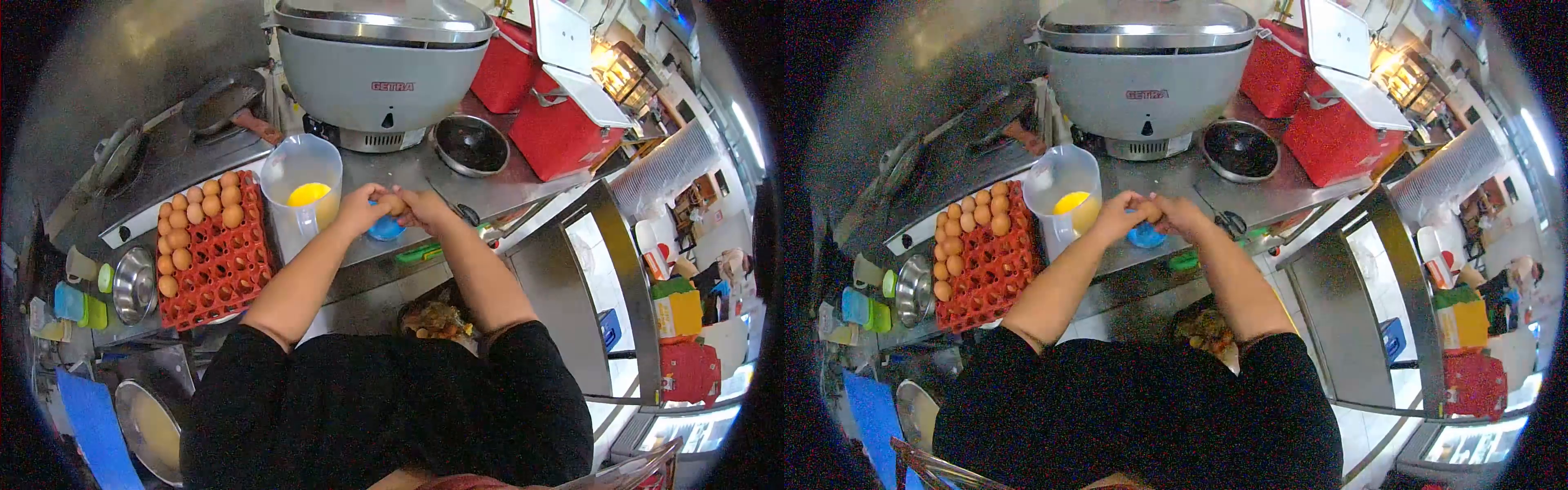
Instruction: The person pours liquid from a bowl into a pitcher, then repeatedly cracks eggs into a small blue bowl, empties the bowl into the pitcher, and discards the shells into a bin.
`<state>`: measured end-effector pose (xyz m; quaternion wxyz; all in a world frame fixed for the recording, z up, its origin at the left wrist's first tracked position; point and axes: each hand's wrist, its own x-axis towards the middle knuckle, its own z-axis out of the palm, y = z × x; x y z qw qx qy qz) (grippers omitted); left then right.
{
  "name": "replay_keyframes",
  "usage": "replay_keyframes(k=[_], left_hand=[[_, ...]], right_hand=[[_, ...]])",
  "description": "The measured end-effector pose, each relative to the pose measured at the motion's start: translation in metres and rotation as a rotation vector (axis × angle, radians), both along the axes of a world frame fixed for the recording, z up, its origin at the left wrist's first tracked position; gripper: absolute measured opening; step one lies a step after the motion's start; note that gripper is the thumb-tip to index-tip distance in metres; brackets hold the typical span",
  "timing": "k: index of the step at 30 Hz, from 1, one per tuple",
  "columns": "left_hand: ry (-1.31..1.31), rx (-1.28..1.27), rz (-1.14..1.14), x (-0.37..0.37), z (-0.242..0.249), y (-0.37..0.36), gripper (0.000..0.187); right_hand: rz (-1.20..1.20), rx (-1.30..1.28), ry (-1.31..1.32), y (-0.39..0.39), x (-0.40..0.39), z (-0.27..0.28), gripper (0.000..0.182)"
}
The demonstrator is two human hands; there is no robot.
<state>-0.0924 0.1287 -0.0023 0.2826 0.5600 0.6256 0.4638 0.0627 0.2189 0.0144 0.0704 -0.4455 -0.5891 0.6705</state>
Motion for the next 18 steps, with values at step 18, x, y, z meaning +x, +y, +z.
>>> replay_keyframes(k=[18], left_hand=[[-0.094,-0.140,0.012,-0.008,-0.015,0.002,0.027]], right_hand=[[0.258,0.979,-0.025,-0.016,-0.004,-0.011,0.048]])
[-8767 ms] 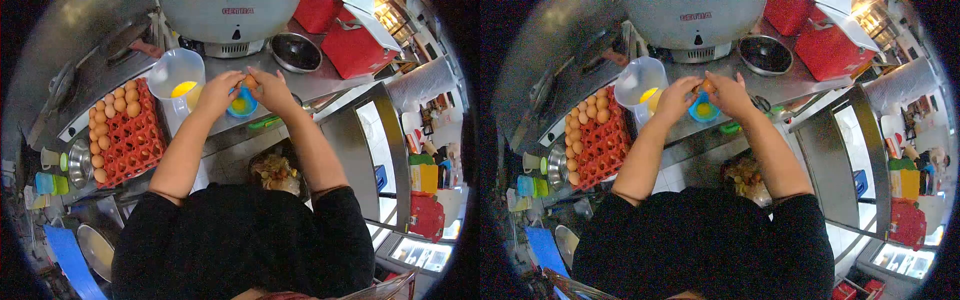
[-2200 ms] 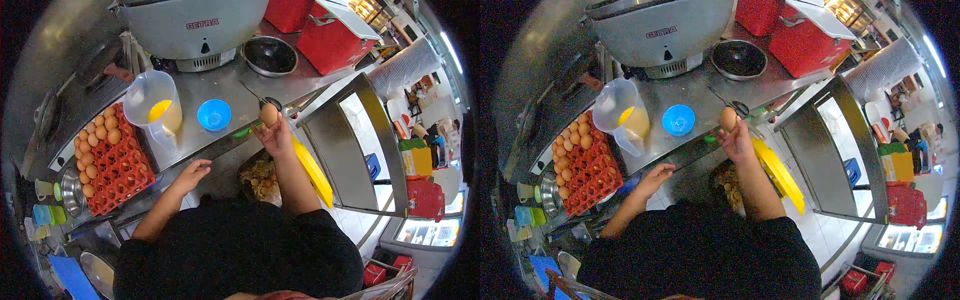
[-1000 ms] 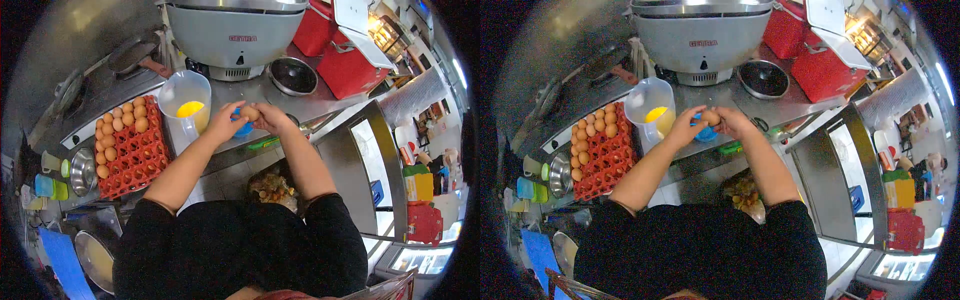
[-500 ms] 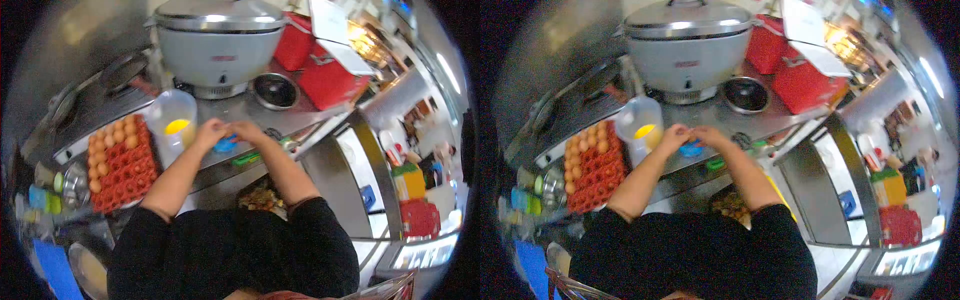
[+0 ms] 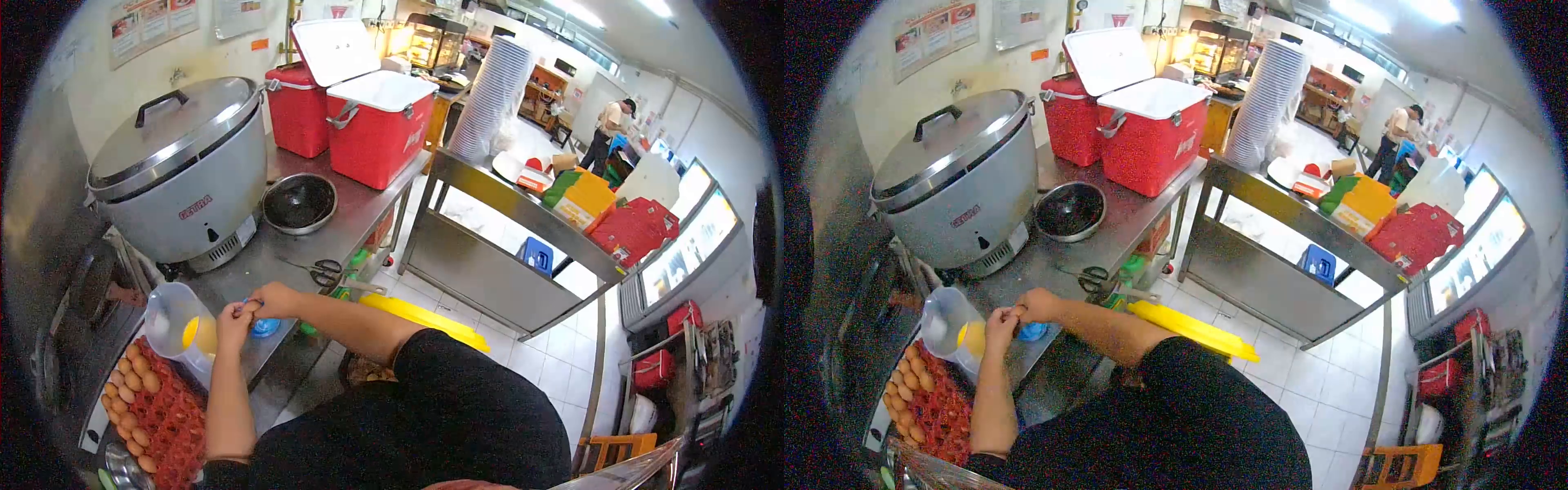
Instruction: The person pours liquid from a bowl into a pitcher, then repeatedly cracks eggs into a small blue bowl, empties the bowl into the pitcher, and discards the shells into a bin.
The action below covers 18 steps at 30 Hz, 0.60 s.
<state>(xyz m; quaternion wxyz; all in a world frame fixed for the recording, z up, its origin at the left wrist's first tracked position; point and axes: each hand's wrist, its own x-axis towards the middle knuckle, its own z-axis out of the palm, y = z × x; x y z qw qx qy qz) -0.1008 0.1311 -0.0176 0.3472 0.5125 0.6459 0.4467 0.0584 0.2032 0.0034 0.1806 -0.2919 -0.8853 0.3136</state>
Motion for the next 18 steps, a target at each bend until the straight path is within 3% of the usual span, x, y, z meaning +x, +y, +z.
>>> replay_keyframes(k=[3,5,8,9,10,11,12,13,15,18], left_hand=[[0.168,0.014,0.027,0.004,0.011,-0.004,0.025],[0.124,0.026,0.053,0.006,0.008,-0.003,0.029],[0.223,-0.027,0.070,0.010,0.018,-0.006,0.042],[0.052,-0.016,-0.041,0.004,0.003,0.002,0.050],[-0.008,-0.057,-0.014,0.014,0.020,-0.005,0.053],[0.102,-0.011,0.022,-0.002,-0.020,0.008,0.053],[0.080,0.029,-0.016,0.003,-0.006,0.001,0.053],[0.104,0.013,0.038,0.006,0.006,-0.004,0.049],[0.289,0.056,0.056,0.004,0.002,-0.003,0.037],[0.284,0.034,0.087,0.009,0.014,-0.010,0.038]], right_hand=[[-0.007,-0.039,-0.041,-0.002,-0.002,0.002,0.046],[-0.034,-0.029,-0.041,-0.001,-0.003,-0.002,0.044],[-0.039,-0.019,-0.095,0.006,-0.004,-0.015,0.044],[0.058,-0.075,-0.037,0.011,-0.002,-0.021,0.045],[0.007,-0.040,-0.055,0.005,0.002,-0.012,0.046],[-0.031,-0.169,-0.040,-0.009,0.007,0.010,0.048],[0.031,-0.050,0.002,0.009,0.001,-0.024,0.048],[0.050,-0.171,0.076,0.004,0.005,-0.016,0.046],[-0.026,-0.032,-0.066,-0.004,-0.002,0.002,0.044],[-0.083,-0.119,0.028,-0.002,-0.003,-0.008,0.045]])
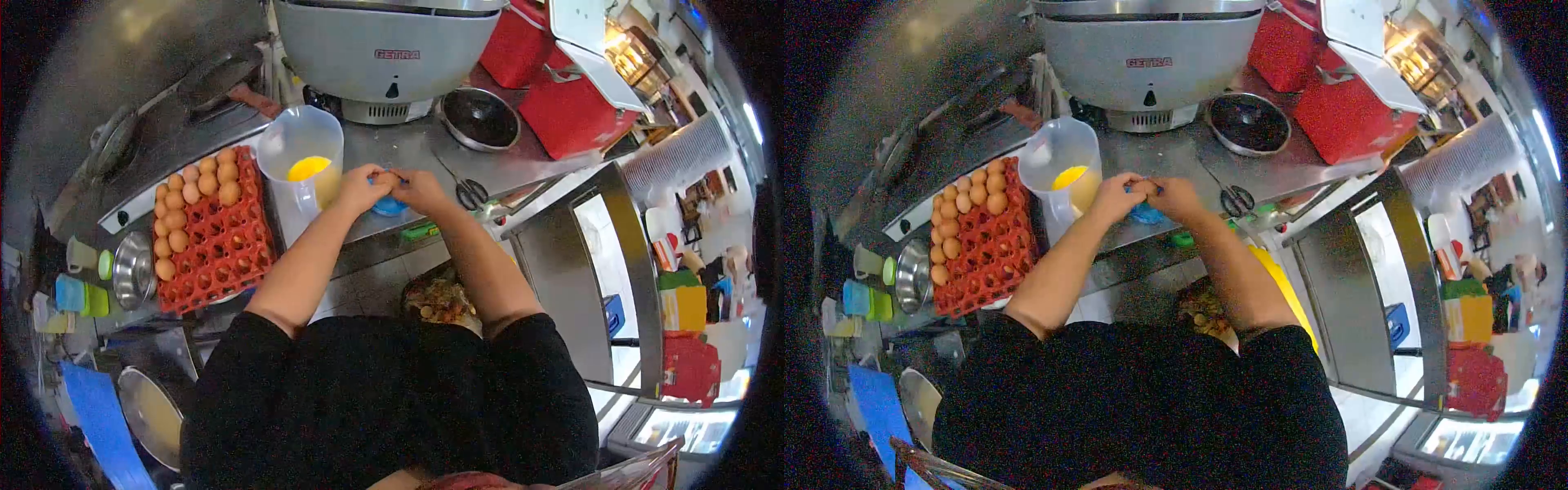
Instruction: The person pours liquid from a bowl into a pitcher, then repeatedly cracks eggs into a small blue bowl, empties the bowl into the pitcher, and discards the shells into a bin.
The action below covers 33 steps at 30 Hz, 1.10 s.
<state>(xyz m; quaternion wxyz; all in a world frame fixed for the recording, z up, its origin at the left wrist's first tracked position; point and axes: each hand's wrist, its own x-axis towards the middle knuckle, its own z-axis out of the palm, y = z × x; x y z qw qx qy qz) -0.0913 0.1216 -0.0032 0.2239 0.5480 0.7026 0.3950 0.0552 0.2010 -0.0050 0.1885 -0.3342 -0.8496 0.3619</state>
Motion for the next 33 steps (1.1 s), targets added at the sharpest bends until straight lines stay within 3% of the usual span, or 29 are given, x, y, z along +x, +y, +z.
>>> replay_keyframes(k=[6,16,19,27,33], left_hand=[[0.008,0.056,0.013,-0.001,-0.006,0.001,0.040],[0.018,0.130,-0.043,-0.001,-0.007,0.004,0.040],[0.016,0.035,-0.072,0.000,-0.003,0.002,0.039],[0.295,0.263,-0.153,0.004,0.021,-0.001,0.041],[0.440,0.380,-0.143,0.005,0.057,-0.004,0.041]], right_hand=[[0.068,0.069,-0.032,-0.010,0.006,0.021,0.049],[-0.009,0.222,0.055,-0.004,0.012,-0.005,0.044],[0.023,0.226,0.022,-0.004,0.020,-0.001,0.046],[0.123,0.500,-0.124,0.002,0.021,0.020,0.053],[0.100,0.607,0.025,0.002,0.024,0.049,0.052]])
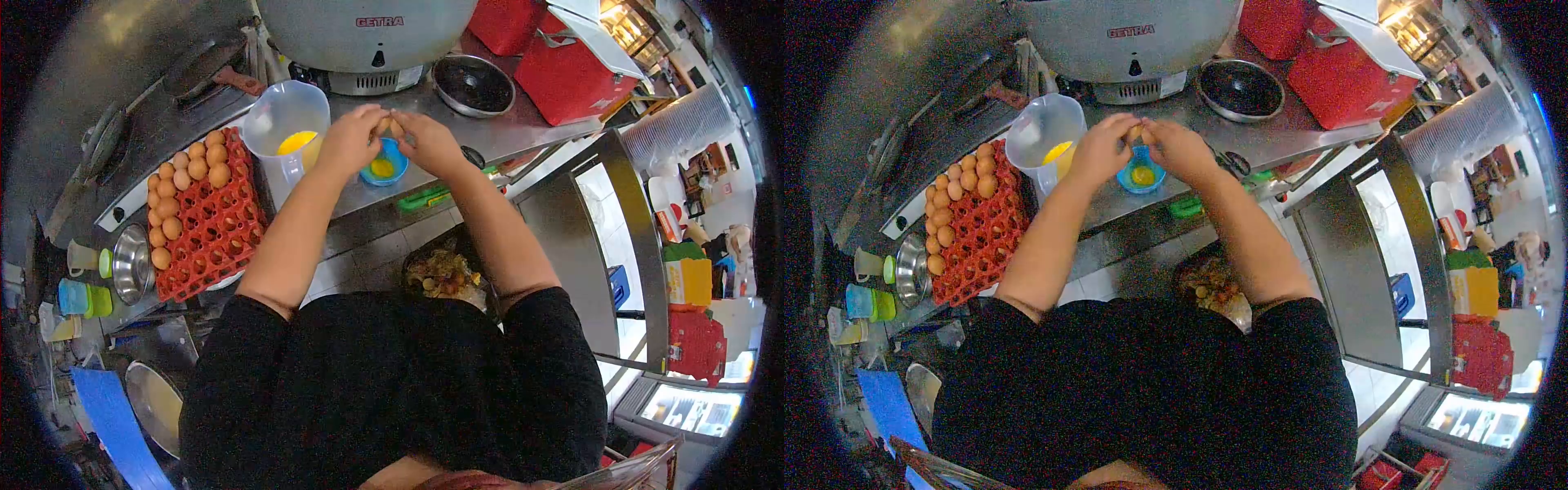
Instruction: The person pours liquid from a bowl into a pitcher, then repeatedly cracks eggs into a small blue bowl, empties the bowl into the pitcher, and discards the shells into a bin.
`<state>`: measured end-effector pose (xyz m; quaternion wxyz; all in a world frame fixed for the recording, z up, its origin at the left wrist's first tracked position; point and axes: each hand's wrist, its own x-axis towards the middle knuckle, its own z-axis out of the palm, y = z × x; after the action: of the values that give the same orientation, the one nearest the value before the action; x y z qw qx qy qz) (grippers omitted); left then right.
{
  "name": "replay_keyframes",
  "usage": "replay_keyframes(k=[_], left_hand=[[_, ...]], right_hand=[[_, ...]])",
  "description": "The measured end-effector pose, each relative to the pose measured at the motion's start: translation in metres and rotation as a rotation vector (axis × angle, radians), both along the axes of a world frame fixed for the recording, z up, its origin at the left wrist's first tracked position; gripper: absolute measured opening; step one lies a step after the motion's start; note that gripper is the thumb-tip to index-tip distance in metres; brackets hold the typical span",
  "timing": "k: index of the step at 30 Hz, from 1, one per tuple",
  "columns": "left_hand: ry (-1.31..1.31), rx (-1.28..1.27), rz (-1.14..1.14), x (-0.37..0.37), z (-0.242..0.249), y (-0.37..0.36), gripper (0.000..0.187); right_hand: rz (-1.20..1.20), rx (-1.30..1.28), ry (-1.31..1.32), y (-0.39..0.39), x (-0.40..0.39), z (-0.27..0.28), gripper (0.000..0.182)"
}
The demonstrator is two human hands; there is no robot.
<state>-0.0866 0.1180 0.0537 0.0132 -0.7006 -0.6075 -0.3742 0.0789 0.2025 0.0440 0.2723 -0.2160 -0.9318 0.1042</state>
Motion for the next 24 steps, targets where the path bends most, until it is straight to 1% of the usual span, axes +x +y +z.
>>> replay_keyframes(k=[3,6,9,10,11,12,13,15,16,19,20,23,24], left_hand=[[0.008,0.027,-0.002,-0.001,0.011,0.000,0.041],[-0.051,-0.023,0.017,-0.002,0.012,-0.001,0.042],[-0.108,-0.104,0.079,-0.004,0.004,-0.003,0.042],[-0.122,-0.129,0.102,-0.005,-0.001,-0.001,0.042],[-0.244,-0.176,0.094,-0.004,-0.006,0.001,0.041],[-0.365,-0.224,0.085,-0.003,-0.010,0.003,0.040],[-0.486,-0.274,0.075,-0.001,-0.013,0.005,0.039],[-0.868,-0.320,-0.022,0.009,-0.019,0.007,0.039],[-1.059,-0.346,-0.074,0.016,-0.021,0.007,0.040],[-1.056,-0.339,-0.194,0.034,-0.034,0.010,0.041],[-1.064,-0.351,-0.219,0.041,-0.038,0.009,0.041],[-0.803,-0.493,-0.319,0.061,-0.032,0.006,0.035],[-0.675,-0.509,-0.315,0.069,-0.028,0.001,0.034]], right_hand=[[0.023,0.056,0.118,0.000,-0.002,0.006,0.053],[-0.046,-0.296,0.096,-0.004,-0.001,0.009,0.053],[-0.130,-0.728,0.148,-0.003,-0.001,-0.008,0.050],[-0.080,-0.858,0.279,0.000,-0.001,-0.024,0.049],[-0.029,-0.985,0.411,0.003,-0.002,-0.043,0.048],[0.024,-1.110,0.545,0.000,-0.003,-0.045,0.047],[0.015,-1.244,0.612,-0.002,0.000,-0.047,0.045],[-0.005,-1.512,0.748,-0.017,0.011,-0.047,0.041],[-0.016,-1.595,0.816,-0.023,0.014,-0.042,0.037],[0.123,-1.682,0.878,-0.031,0.035,-0.036,0.033],[0.119,-1.681,0.894,-0.034,0.043,-0.036,0.033],[0.074,-1.693,0.951,-0.049,0.071,-0.036,0.031],[0.040,-1.710,0.975,-0.056,0.080,-0.036,0.031]])
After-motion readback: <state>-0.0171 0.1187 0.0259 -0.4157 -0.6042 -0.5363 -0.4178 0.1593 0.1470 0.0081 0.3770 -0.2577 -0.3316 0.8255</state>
